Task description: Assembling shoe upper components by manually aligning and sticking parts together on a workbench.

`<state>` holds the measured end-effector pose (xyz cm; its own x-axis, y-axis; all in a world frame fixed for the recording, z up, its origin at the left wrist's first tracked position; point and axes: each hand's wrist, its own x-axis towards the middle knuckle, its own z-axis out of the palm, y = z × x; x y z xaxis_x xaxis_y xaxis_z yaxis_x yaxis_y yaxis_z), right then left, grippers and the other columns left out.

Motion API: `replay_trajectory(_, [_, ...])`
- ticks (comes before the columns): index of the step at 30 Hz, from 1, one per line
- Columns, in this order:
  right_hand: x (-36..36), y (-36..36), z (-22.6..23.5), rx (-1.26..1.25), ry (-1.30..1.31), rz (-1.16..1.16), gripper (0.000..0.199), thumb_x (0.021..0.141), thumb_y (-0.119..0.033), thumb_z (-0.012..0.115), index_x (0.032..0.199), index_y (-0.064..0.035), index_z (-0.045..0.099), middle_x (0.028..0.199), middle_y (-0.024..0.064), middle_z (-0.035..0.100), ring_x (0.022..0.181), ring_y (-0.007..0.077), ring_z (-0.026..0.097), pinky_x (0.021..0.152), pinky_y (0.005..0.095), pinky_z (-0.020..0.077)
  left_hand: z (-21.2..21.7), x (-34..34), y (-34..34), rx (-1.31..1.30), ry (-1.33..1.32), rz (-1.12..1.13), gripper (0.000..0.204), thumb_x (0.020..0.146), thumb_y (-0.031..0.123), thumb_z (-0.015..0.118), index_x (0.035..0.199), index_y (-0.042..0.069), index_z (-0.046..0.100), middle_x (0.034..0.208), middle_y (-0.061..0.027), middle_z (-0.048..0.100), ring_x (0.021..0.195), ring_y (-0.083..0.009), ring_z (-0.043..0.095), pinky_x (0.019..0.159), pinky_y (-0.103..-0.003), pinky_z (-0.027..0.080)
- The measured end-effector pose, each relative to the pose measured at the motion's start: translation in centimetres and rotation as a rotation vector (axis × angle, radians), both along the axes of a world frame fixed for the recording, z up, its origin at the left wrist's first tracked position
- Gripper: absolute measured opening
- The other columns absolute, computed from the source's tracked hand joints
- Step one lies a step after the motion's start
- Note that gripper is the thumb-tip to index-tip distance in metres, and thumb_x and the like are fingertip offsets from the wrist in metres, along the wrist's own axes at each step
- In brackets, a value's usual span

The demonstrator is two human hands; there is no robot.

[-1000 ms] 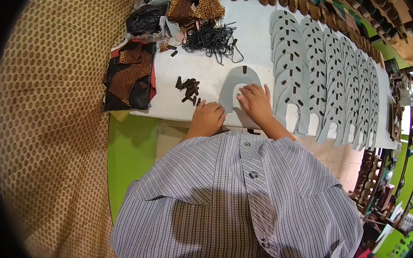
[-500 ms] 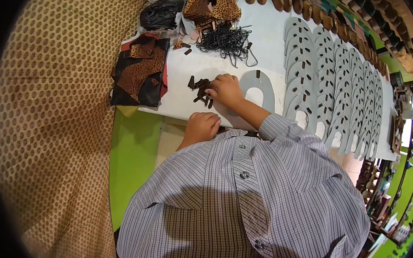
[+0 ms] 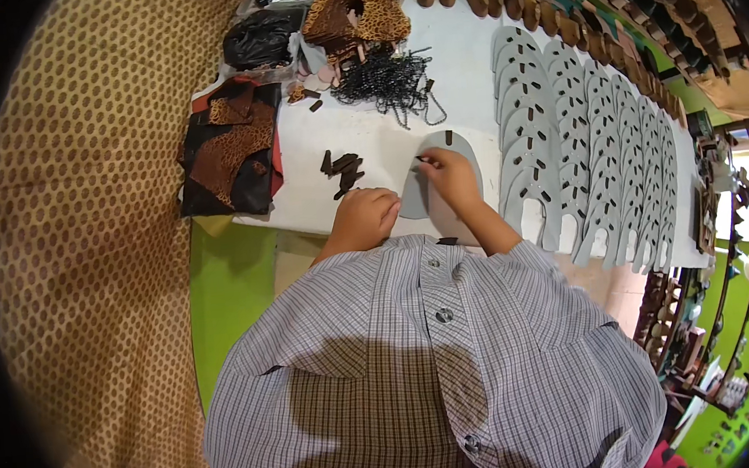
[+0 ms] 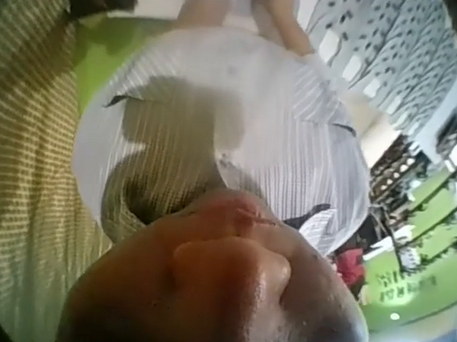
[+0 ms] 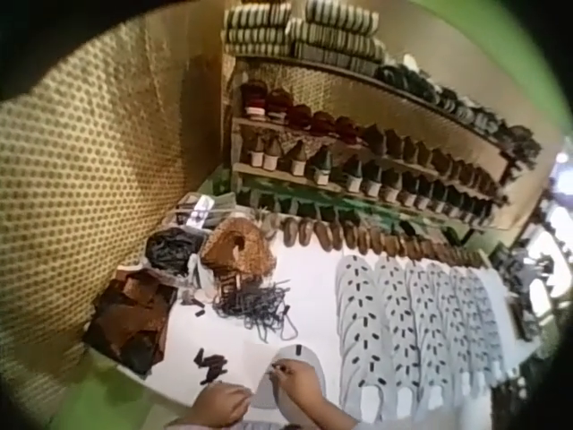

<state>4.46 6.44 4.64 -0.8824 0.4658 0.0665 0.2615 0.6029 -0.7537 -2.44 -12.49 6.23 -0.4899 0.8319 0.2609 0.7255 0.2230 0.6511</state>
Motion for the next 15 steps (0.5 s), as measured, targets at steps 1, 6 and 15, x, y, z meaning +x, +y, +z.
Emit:
replay_trajectory(1, [1.2, 1.2, -0.5, 0.007, -0.028, -0.083, 0.017, 0.075, -0.018, 0.063, 0.085, -0.0051, 0.067, 0.077, 0.0117, 0.065, 0.071, 0.0264, 0.061, 0.066, 0.0343, 0.0478, 0.2, -0.2, 0.8, 0.030, -0.021, 0.004, 0.014, 0.077, 0.017, 0.059, 0.081, 0.004, 0.063, 0.082, -0.0077, 0.064, 0.076, -0.0270, 0.060, 0.068, -0.039, 0.046])
replay_trajectory(6, [4.6, 5.3, -1.5, 0.091, -0.083, -0.264, 0.020, 0.077, -0.019, 0.063, 0.086, -0.0019, 0.068, 0.076, 0.0142, 0.064, 0.067, 0.0256, 0.061, 0.062, 0.0325, 0.0466, 0.1, -1.7, 5.3, -0.068, -0.063, -0.134, 0.017, 0.078, 0.019, 0.059, 0.084, 0.003, 0.064, 0.084, -0.0095, 0.064, 0.080, -0.0286, 0.060, 0.072, -0.039, 0.047])
replay_trajectory(15, [3.5, 6.4, -1.6, -0.012, -0.215, -0.215, 0.018, 0.076, -0.023, 0.063, 0.081, -0.0068, 0.068, 0.074, 0.0111, 0.064, 0.070, 0.0274, 0.061, 0.064, 0.0366, 0.0471, -2.9, -3.7, 12.1, -0.282, 0.153, -0.031, 0.040, 0.075, 0.027, 0.065, 0.108, 0.006, 0.057, 0.121, -0.0116, 0.052, 0.109, -0.0306, 0.049, 0.091, -0.042, 0.039])
